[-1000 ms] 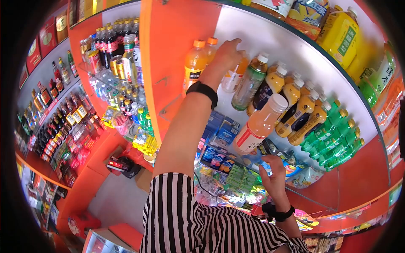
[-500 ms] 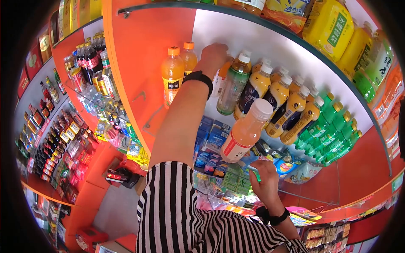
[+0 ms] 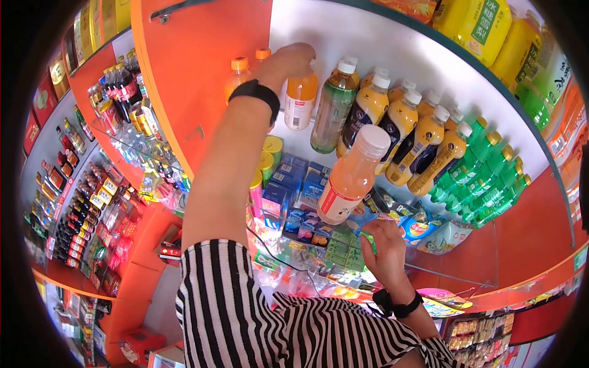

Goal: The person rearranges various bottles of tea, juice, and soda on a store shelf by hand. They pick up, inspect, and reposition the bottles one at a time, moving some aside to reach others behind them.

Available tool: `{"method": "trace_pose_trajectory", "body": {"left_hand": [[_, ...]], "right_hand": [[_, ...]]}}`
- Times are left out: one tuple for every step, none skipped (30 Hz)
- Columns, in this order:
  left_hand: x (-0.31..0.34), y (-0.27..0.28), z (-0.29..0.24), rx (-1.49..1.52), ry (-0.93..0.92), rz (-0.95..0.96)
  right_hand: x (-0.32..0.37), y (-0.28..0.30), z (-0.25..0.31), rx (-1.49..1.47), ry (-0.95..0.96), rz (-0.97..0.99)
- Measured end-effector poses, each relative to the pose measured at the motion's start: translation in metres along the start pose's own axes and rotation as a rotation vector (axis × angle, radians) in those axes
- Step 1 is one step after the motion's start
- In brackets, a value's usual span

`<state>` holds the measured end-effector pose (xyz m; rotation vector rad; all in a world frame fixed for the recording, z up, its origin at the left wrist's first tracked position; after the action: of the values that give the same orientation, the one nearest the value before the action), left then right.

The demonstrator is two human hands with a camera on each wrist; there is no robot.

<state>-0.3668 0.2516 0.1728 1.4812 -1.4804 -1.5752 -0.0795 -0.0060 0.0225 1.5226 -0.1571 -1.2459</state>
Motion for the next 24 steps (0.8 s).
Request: {"method": "trace_pose_trajectory", "body": {"left_hand": [[0.006, 0.007, -0.004, 0.000, 0.003, 0.009], [0.013, 0.012, -0.007, 0.030, -0.024, 0.021], [0.018, 0.017, -0.009, 0.059, -0.051, 0.031], [0.022, 0.022, -0.011, 0.057, -0.047, 0.036], [0.025, 0.025, -0.014, 0.058, -0.036, 0.088], [0.025, 0.025, -0.014, 0.058, -0.027, 0.140], [0.027, 0.026, -0.014, 0.056, -0.027, 0.143], [0.029, 0.026, -0.012, 0.086, -0.037, 0.171], [0.031, 0.027, -0.013, 0.116, -0.048, 0.198], [0.031, 0.029, -0.014, 0.116, -0.047, 0.200], [0.031, 0.030, -0.015, 0.123, -0.048, 0.236], [0.033, 0.032, -0.017, 0.131, -0.047, 0.272], [0.034, 0.033, -0.019, 0.131, -0.046, 0.274], [0.037, 0.034, -0.021, 0.151, -0.017, 0.271], [0.038, 0.033, -0.023, 0.171, 0.011, 0.269], [0.039, 0.031, -0.025, 0.169, 0.006, 0.273], [0.040, 0.031, -0.029, 0.183, -0.030, 0.244], [0.039, 0.030, -0.028, 0.197, -0.067, 0.214], [0.038, 0.027, -0.025, 0.194, -0.072, 0.217], [0.038, 0.024, -0.020, 0.249, -0.057, 0.210], [0.040, 0.024, -0.019, 0.304, -0.042, 0.204], [0.041, 0.027, -0.017, 0.301, -0.047, 0.207], [0.043, 0.029, -0.015, 0.307, -0.083, 0.234], [0.047, 0.032, -0.018, 0.315, -0.116, 0.262]], "right_hand": [[0.000, 0.000, 0.000, 0.006, 0.010, -0.003], [0.000, 0.000, 0.000, -0.001, 0.005, 0.000], [0.001, 0.000, 0.000, -0.008, 0.003, 0.005], [0.001, -0.001, 0.000, -0.011, 0.003, -0.001], [0.001, -0.001, -0.001, -0.012, 0.002, -0.008], [0.001, -0.001, -0.001, -0.016, 0.000, -0.007], [0.001, 0.000, 0.000, -0.012, 0.005, -0.009], [0.001, 0.000, 0.000, -0.008, 0.009, -0.009], [0.001, 0.000, 0.000, -0.010, 0.007, -0.009], [0.001, 0.000, 0.000, -0.003, 0.009, -0.008], [0.001, 0.001, 0.000, 0.004, 0.010, -0.005], [0.001, 0.000, 0.000, 0.002, 0.009, -0.003], [0.001, 0.000, 0.000, 0.003, 0.014, -0.008], [0.001, 0.000, 0.000, 0.004, 0.018, -0.012], [0.002, 0.000, 0.000, 0.003, 0.014, -0.012], [0.002, 0.000, 0.000, 0.005, 0.019, -0.014], [0.002, 0.000, 0.000, 0.007, 0.023, -0.015], [0.003, 0.001, 0.000, 0.008, 0.017, -0.019], [0.003, 0.001, 0.000, -0.001, 0.015, -0.027], [0.003, 0.001, 0.000, -0.009, 0.013, -0.034], [0.003, 0.001, 0.000, -0.009, 0.009, -0.037], [0.003, 0.001, 0.000, -0.009, 0.014, -0.038], [0.003, 0.000, -0.001, -0.010, 0.019, -0.037], [0.003, 0.000, -0.001, -0.013, 0.016, -0.037]]}}
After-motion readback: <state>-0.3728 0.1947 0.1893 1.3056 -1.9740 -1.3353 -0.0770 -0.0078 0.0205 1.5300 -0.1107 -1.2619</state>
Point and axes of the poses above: each hand's wrist, its own x-axis away from the middle knuckle, its own y-axis out of the back of the hand, z = x × y, the point moved 3 cm from there along -x, towards the middle knuckle, and after that the axes turned 9 degrees about x, right-handed, at the moved point
